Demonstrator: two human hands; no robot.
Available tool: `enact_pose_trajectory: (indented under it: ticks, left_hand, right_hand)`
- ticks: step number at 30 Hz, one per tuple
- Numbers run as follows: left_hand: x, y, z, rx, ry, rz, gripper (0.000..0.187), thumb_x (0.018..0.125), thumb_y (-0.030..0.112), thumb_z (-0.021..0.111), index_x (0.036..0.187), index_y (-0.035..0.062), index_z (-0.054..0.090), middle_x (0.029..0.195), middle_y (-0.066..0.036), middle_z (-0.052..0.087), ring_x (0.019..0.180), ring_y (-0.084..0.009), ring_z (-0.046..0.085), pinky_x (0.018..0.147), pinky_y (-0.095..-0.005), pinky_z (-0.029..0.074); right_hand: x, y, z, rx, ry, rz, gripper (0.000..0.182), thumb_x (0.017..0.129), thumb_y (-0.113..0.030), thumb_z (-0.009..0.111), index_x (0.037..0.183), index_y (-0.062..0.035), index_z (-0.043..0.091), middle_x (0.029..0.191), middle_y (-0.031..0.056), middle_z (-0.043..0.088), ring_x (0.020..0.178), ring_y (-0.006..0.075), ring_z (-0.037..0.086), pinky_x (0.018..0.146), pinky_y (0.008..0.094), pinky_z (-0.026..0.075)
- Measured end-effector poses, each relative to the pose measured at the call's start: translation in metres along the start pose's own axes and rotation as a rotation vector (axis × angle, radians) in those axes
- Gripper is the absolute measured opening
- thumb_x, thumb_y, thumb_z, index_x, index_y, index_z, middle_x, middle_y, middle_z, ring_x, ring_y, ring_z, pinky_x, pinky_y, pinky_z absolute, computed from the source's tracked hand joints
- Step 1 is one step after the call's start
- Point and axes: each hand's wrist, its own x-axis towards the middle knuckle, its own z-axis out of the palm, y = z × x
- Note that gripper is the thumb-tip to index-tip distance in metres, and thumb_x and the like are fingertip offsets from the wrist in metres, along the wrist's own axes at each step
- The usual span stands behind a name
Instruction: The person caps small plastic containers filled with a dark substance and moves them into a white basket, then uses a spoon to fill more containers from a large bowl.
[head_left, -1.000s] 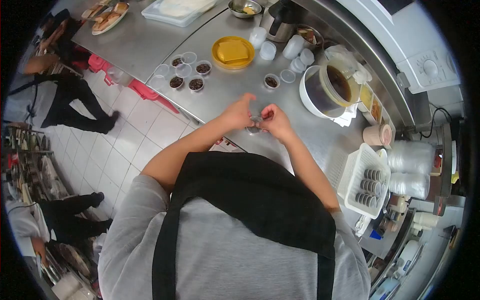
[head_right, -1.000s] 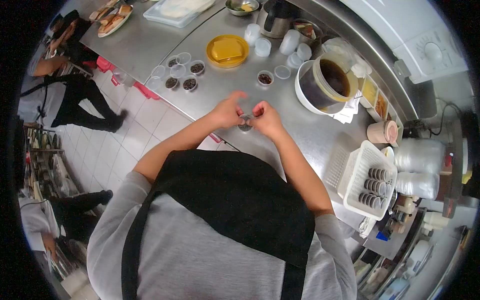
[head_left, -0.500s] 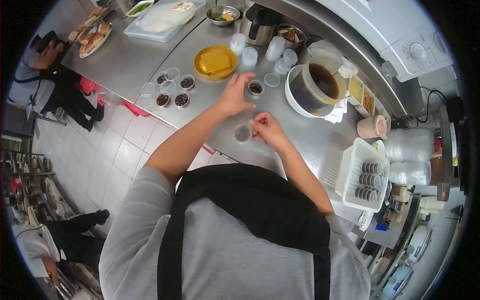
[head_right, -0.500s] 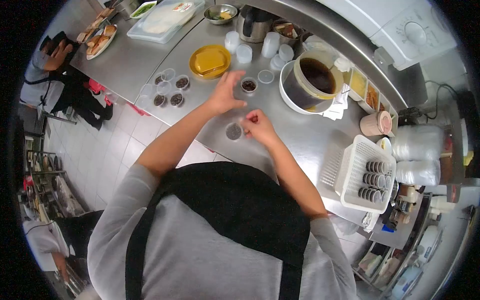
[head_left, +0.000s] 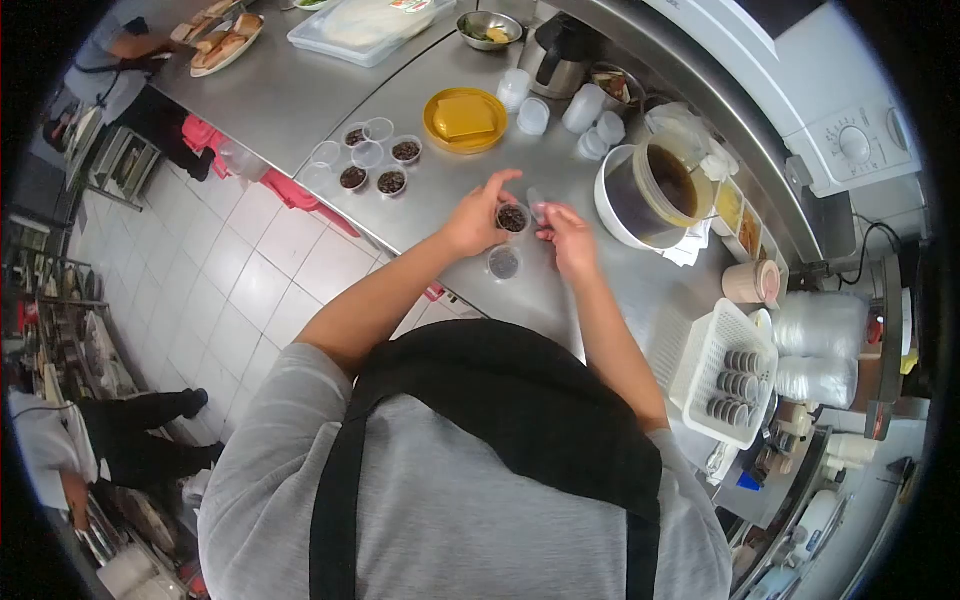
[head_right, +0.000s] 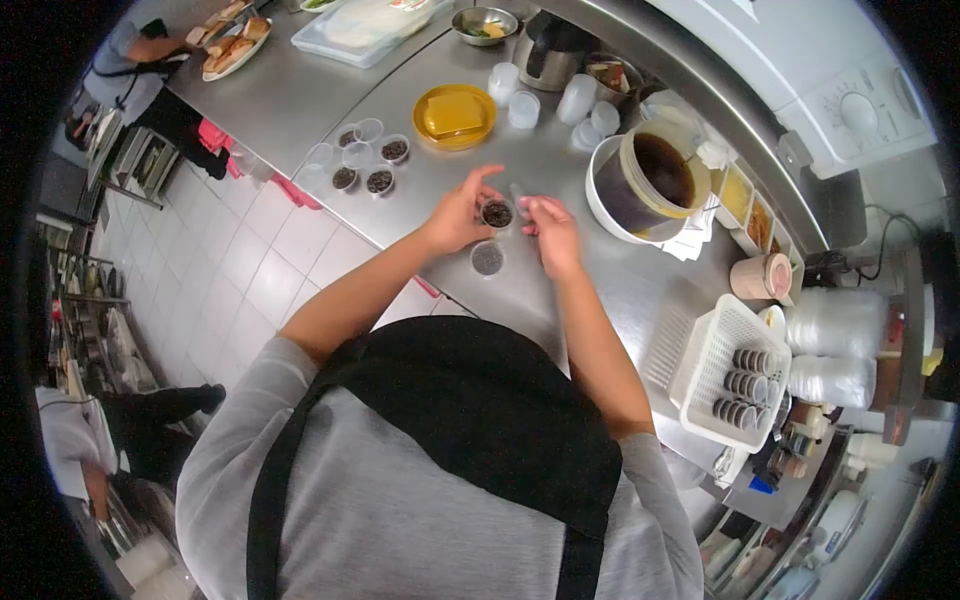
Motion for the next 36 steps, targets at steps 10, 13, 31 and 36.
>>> enact_pose_trajectory:
  ticks: [10,13,31,36]
  left_hand:
    - [0.007,-0.009,-0.007,-0.143,-0.046,-0.127,0.087,0.066,0.003,0.076,0.137,0.0172,0.028,0.101,-0.007,0.059,0.085,-0.0174,0.058,0.074,-0.0312,0.05]
    - [0.021,-0.006,-0.007,0.038,-0.056,-0.219,0.084,0.066,0.005,0.076,0.135,0.0162,0.031,0.094,-0.009,0.061,0.081,-0.02,0.061,0.072,-0.0323,0.051]
    - [0.041,-0.008,-0.002,0.351,-0.07,-0.288,0.08,0.062,0.009,0.079,0.13,0.0204,0.038,0.086,-0.012,0.065,0.076,-0.0267,0.066,0.067,-0.0361,0.053]
    - [0.046,-0.002,-0.005,0.108,-0.071,-0.488,0.079,0.065,0.007,0.077,0.131,0.0206,0.037,0.083,-0.012,0.064,0.069,-0.0206,0.066,0.054,-0.0321,0.055]
  right_hand:
    - [-0.001,-0.005,0.026,-0.736,0.027,-0.413,0.016,0.071,-0.003,0.072,0.086,-0.0046,0.068,0.093,0.0088,0.058,0.071,0.0169,0.06,0.065,0.0287,0.051]
    - [0.019,0.0,0.018,-0.781,-0.032,-0.26,0.023,0.071,-0.001,0.072,0.092,-0.0027,0.063,0.094,0.0077,0.056,0.072,0.0149,0.059,0.063,0.0269,0.051]
    - [0.049,-0.033,0.027,-0.556,-0.206,0.445,0.024,0.069,0.004,0.072,0.086,-0.0003,0.055,0.073,0.0091,0.06,0.058,0.0189,0.061,0.051,0.0333,0.056]
    - [0.051,-0.039,0.031,-0.625,-0.214,0.443,0.025,0.069,0.005,0.072,0.088,0.0012,0.056,0.075,0.011,0.061,0.06,0.0204,0.063,0.052,0.035,0.057]
